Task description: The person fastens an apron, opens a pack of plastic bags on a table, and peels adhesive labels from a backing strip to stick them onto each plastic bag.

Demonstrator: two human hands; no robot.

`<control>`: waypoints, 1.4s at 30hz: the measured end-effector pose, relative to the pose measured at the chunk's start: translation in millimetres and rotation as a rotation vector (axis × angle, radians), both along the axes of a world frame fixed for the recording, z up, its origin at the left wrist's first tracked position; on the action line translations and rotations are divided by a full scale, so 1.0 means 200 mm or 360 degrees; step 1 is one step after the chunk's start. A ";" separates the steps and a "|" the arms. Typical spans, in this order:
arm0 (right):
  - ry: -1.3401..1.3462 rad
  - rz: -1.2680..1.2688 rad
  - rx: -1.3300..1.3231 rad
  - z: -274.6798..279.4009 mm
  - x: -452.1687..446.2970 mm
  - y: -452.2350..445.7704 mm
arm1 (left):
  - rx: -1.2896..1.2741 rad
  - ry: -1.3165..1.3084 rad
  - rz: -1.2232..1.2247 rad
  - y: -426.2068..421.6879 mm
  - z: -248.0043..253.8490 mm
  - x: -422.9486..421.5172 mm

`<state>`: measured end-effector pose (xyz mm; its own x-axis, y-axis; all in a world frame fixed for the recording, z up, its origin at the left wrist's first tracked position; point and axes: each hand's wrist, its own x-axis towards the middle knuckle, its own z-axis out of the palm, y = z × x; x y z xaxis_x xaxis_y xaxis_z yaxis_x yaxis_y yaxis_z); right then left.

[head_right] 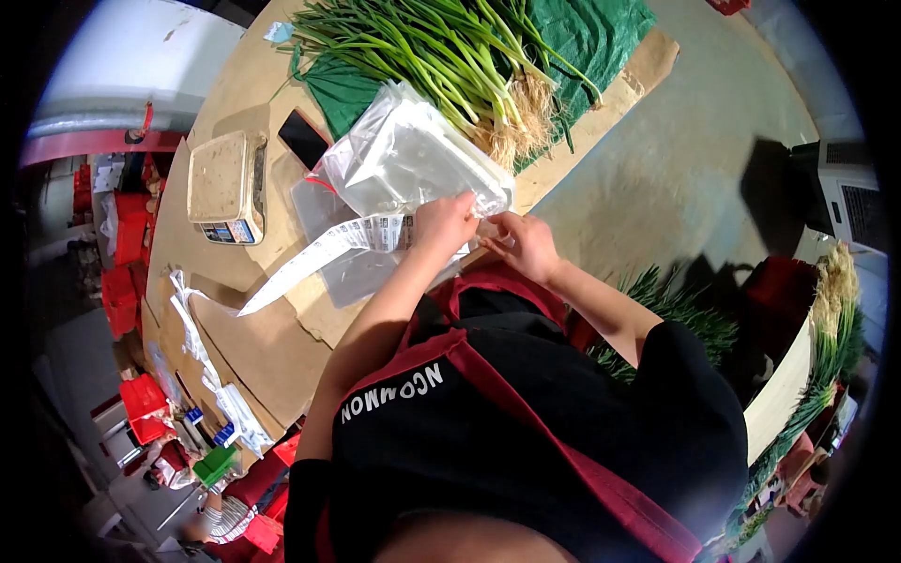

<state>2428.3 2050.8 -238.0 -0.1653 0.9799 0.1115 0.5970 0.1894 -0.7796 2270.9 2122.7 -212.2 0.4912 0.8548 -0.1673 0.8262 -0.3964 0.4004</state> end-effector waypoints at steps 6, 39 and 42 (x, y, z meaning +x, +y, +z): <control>0.0028 -0.0100 -0.0168 0.03 -0.04 -0.07 | -0.0117 -0.0004 0.0013 0.06 0.01 0.03; -0.0415 0.0450 -0.0774 0.17 -0.01 0.51 | 0.0454 -0.0166 -0.0077 -0.33 0.01 -0.30; -0.0473 0.0408 -0.0740 0.21 -0.03 0.51 | 0.0234 -0.0082 0.0011 -0.28 0.11 -0.28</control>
<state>2421.5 2153.2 -196.3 -0.3607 0.8397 -0.4058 0.7821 0.0353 -0.6221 2215.1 2067.4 -190.4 0.4897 0.8718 -0.0148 0.8091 -0.4481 0.3801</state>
